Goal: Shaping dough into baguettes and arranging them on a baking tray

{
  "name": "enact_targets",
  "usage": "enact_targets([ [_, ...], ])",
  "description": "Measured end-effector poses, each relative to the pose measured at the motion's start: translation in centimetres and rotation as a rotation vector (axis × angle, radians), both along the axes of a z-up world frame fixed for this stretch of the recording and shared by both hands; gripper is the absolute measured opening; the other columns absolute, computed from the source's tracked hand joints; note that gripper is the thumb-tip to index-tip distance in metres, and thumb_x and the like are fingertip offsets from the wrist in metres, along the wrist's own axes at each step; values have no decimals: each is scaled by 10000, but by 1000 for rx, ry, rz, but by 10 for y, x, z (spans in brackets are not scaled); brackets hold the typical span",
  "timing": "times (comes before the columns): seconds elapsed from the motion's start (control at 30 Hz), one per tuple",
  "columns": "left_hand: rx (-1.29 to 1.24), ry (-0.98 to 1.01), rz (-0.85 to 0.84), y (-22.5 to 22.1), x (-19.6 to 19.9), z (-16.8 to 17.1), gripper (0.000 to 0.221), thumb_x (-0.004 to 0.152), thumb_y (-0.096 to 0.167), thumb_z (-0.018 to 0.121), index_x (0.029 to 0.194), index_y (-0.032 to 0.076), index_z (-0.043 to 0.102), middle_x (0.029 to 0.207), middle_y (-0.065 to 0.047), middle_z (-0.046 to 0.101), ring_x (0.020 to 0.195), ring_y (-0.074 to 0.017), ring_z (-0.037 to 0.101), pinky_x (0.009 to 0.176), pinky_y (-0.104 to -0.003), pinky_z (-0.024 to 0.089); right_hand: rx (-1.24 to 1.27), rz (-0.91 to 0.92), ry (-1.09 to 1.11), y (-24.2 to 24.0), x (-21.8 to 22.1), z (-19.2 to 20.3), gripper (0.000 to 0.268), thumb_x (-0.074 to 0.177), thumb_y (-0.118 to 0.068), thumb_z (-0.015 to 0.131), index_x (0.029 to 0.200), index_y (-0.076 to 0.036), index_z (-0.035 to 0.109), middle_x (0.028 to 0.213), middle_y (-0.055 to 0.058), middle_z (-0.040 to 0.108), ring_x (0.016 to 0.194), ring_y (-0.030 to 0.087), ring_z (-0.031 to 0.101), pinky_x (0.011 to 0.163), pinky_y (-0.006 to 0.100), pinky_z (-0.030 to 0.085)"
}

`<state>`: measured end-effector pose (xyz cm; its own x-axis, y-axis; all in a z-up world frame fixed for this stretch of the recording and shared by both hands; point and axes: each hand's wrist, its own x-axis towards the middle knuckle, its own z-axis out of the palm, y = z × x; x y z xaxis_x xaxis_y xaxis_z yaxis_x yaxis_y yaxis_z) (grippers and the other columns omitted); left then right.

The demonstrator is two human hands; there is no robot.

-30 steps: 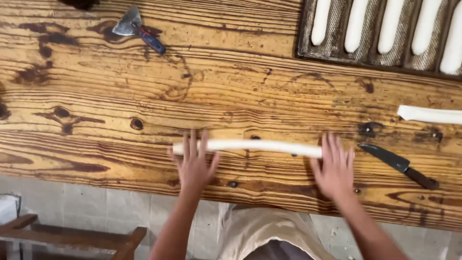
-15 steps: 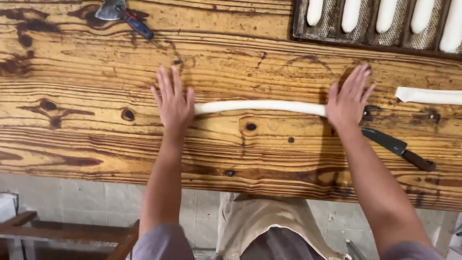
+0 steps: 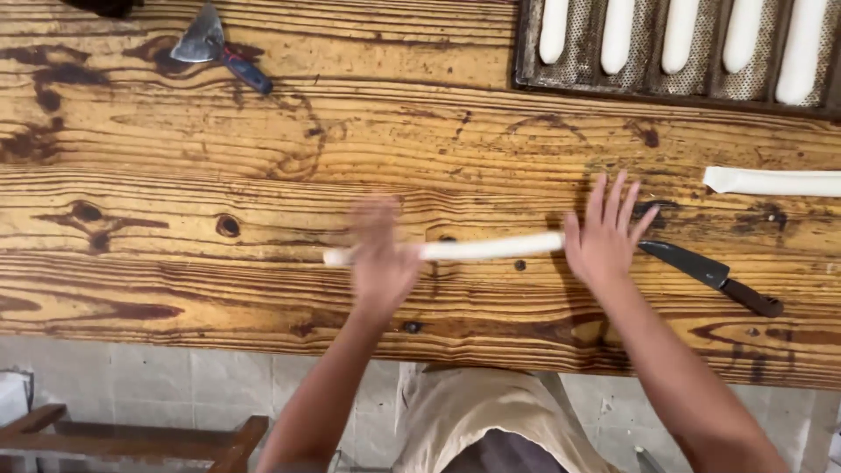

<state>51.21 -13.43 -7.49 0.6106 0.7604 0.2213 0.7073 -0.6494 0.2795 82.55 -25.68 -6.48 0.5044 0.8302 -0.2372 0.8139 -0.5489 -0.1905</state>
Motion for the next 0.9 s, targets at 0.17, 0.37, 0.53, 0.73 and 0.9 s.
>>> enact_targets([
  [0.17, -17, -164, -72, 52, 180, -11, 735, 970, 625, 407, 1618, 293, 314, 1691, -51, 283, 1581, -287, 256, 1308, -567, -14, 158, -36, 3, 122, -8, 7, 663, 1133, -363, 350, 1701, -155, 80, 1746, 165, 0, 1616, 353, 2, 1212, 637, -115],
  [0.37, -181, 175, -203, -8, 111, 2, 819, 967, 719, 163, 1652, 275, 224, 1730, -35, 107, 1583, -353, 57, 1198, -742, 0, -88, 107, 131, 40, -41, 19, 718, 1051, -516, 208, 1677, -210, 35, 1747, 49, -45, 1603, 237, -60, 1225, 590, -154],
  [0.53, -152, 120, -164, -75, 33, 51, 739, 966, 712, 385, 1605, 341, 384, 1664, -46, 371, 1550, -378, 263, 1116, -779, 162, -117, 259, 38, -95, -54, 1, 726, 1031, -623, 196, 1658, -259, 154, 1716, -8, 164, 1564, 212, 142, 1180, 689, -102],
  [0.73, -667, 662, 42, 83, 71, 62, 704, 1044, 663, 145, 1596, 382, -189, 1652, -125, -322, 1511, -423, -241, 1185, -728, -113, -203, 143, -57, 42, 6, 24, 795, 985, -727, -65, 1623, -253, -44, 1710, -9, -135, 1555, 282, -139, 1161, 715, -141],
  [0.9, -579, 473, 250, 74, 34, 68, 700, 1027, 677, 164, 1627, 404, -71, 1676, -46, -266, 1522, -373, -226, 1164, -737, -132, -162, 237, -8, 25, 7, 31, 856, 998, -690, -54, 1619, -100, -29, 1718, 63, -50, 1567, 290, -22, 1248, 617, -48],
])
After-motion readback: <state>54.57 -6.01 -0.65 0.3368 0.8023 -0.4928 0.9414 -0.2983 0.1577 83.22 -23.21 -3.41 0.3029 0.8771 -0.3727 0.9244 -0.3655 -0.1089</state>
